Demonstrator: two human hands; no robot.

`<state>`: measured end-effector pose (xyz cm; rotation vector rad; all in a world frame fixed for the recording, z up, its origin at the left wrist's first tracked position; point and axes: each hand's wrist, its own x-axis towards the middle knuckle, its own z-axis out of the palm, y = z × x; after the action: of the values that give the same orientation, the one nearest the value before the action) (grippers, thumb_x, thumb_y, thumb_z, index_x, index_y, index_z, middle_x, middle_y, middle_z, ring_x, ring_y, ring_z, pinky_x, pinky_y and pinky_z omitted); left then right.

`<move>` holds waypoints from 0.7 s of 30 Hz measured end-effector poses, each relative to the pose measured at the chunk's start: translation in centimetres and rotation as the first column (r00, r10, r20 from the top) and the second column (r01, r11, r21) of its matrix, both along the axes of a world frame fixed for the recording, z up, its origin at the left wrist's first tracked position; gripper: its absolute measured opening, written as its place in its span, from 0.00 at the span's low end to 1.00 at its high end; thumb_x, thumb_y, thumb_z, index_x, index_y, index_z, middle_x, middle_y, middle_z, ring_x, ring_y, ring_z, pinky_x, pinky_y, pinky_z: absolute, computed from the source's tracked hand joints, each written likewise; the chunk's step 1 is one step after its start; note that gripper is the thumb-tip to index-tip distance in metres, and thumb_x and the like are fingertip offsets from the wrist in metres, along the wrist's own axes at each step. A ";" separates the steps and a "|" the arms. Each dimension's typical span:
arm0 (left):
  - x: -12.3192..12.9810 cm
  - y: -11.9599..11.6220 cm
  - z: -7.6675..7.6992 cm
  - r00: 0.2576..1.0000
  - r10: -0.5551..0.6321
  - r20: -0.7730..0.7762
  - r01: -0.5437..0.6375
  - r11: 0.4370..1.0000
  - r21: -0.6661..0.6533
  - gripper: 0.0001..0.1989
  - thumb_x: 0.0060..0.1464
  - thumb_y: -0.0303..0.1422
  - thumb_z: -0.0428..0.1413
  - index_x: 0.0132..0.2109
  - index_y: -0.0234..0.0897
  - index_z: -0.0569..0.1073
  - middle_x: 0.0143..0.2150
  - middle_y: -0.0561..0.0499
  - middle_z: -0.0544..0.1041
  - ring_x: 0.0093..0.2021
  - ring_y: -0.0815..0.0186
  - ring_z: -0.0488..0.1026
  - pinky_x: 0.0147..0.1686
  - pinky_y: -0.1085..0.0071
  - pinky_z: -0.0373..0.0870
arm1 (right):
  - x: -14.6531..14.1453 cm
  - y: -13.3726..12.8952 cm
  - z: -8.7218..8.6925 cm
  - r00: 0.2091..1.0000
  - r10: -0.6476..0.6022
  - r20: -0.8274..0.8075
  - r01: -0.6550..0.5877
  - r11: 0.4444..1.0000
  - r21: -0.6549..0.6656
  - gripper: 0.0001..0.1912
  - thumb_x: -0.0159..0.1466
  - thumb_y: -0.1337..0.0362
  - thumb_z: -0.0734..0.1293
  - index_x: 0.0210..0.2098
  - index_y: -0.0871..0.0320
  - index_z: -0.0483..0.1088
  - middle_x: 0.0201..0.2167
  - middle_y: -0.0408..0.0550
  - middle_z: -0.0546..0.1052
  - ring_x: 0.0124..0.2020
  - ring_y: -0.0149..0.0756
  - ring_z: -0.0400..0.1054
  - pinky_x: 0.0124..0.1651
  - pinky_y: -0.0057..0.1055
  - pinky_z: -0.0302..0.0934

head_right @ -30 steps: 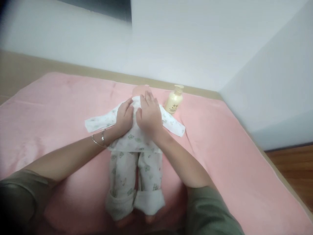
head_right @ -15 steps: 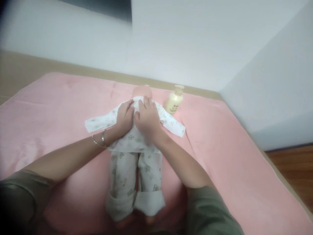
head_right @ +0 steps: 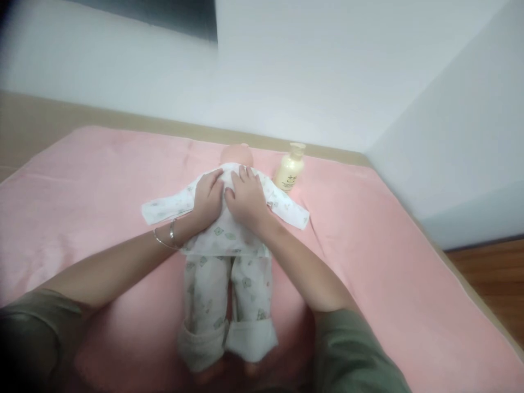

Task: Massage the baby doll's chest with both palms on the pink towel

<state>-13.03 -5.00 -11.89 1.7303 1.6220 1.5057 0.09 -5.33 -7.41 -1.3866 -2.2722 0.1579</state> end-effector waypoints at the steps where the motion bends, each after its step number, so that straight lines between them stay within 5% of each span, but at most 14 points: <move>1: 0.0 0.0 0.0 1.000 0.004 -0.001 -0.004 1.000 0.002 0.24 0.61 0.38 0.43 0.56 0.34 0.74 0.58 0.39 0.78 0.60 0.52 0.72 0.66 0.50 0.64 | 0.1 0.0 0.2 1.000 -0.004 -0.019 0.004 1.000 0.004 0.27 0.68 0.65 0.58 0.64 0.68 0.66 0.71 0.66 0.62 0.75 0.58 0.50 0.75 0.62 0.45; 6: 0.0 -0.1 -0.1 1.000 -0.009 -0.020 0.010 1.000 0.018 0.21 0.60 0.37 0.46 0.54 0.37 0.75 0.57 0.41 0.79 0.59 0.52 0.72 0.67 0.50 0.64 | 0.5 -0.1 0.7 0.994 -0.001 -0.112 0.009 0.997 0.075 0.29 0.68 0.65 0.57 0.68 0.63 0.63 0.74 0.58 0.59 0.77 0.49 0.47 0.77 0.59 0.42; 13: -0.2 0.7 0.2 0.992 -0.049 -0.117 0.047 0.999 -0.021 0.22 0.55 0.33 0.47 0.53 0.39 0.77 0.58 0.42 0.80 0.61 0.51 0.72 0.69 0.48 0.61 | 0.0 0.7 -1.4 1.000 0.016 0.008 -0.016 1.000 -0.020 0.28 0.71 0.64 0.56 0.68 0.64 0.64 0.73 0.61 0.60 0.76 0.52 0.50 0.76 0.58 0.44; 21: -0.6 1.3 1.5 0.982 -0.117 -0.152 0.107 0.992 -0.069 0.22 0.58 0.36 0.47 0.52 0.36 0.79 0.57 0.39 0.80 0.59 0.49 0.75 0.65 0.49 0.67 | -0.7 -0.6 -0.3 0.996 -0.080 0.049 0.083 0.995 -0.047 0.26 0.72 0.66 0.56 0.68 0.62 0.64 0.73 0.59 0.60 0.76 0.53 0.50 0.76 0.57 0.47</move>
<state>-13.60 -3.67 -10.44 1.9126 1.5964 1.2851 -0.64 -5.96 -7.70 -1.5210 -2.2593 0.1568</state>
